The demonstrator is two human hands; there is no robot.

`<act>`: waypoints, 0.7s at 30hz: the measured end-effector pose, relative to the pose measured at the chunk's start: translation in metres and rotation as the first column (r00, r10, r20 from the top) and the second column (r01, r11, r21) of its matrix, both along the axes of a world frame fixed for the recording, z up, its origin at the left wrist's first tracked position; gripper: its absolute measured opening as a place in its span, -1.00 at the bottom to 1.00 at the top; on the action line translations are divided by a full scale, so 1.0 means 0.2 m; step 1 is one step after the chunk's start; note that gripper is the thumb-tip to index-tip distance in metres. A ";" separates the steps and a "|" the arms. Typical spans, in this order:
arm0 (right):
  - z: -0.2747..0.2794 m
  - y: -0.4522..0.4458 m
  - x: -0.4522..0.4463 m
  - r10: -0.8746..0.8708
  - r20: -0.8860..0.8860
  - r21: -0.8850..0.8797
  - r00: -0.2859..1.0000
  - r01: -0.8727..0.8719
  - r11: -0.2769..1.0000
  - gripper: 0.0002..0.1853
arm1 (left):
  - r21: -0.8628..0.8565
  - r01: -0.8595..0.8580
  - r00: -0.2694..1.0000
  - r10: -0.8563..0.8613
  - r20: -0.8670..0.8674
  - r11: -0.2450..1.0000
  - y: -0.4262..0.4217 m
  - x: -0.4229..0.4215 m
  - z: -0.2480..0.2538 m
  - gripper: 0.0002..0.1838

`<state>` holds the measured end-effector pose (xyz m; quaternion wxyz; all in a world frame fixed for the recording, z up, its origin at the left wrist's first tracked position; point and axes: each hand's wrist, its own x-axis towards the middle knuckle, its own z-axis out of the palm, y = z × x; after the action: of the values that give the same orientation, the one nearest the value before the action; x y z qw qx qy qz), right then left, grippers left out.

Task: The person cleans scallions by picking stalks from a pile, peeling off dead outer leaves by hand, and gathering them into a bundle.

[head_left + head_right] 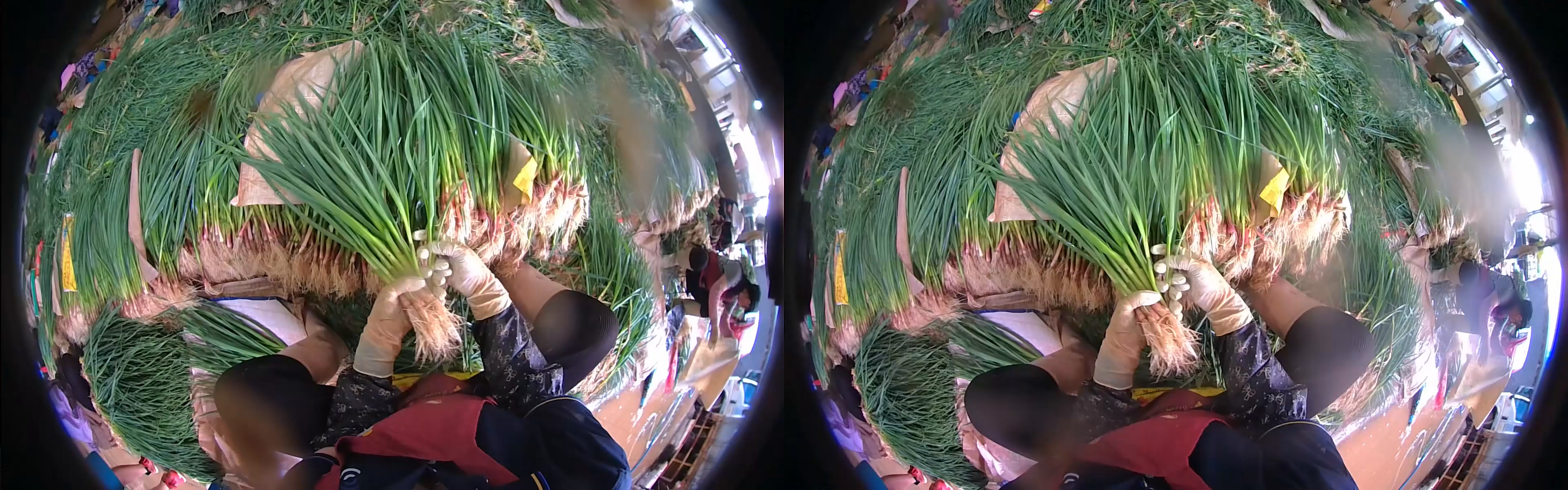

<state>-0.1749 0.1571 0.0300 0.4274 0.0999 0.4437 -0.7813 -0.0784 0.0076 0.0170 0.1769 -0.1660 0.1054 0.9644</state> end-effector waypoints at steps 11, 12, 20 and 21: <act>-0.27 -0.02 0.13 0.211 -0.718 0.537 0.663 0.335 0.775 -0.68 | -0.093 0.037 0.985 -0.021 0.170 0.995 0.06 0.04 -0.15 -0.87; -0.17 -0.03 0.13 0.120 -0.500 0.533 0.858 0.195 0.823 -0.66 | -0.068 0.010 0.987 0.001 0.159 0.998 0.06 0.04 -0.13 -0.86; 0.03 -0.11 0.09 -0.148 -0.154 0.209 0.977 0.178 0.962 -0.71 | -0.011 0.105 0.994 -0.104 0.030 0.994 0.01 0.06 -0.10 -0.77; -0.02 -0.07 0.08 -0.120 -0.179 0.243 0.976 0.162 0.956 -0.69 | 0.013 0.110 0.994 -0.110 -0.014 0.994 0.01 0.06 -0.06 -0.78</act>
<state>-0.1598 0.1422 0.0254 0.3162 0.1218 0.5661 -0.7515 -0.0660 0.0091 0.0040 0.2302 -0.1525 0.1089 0.9549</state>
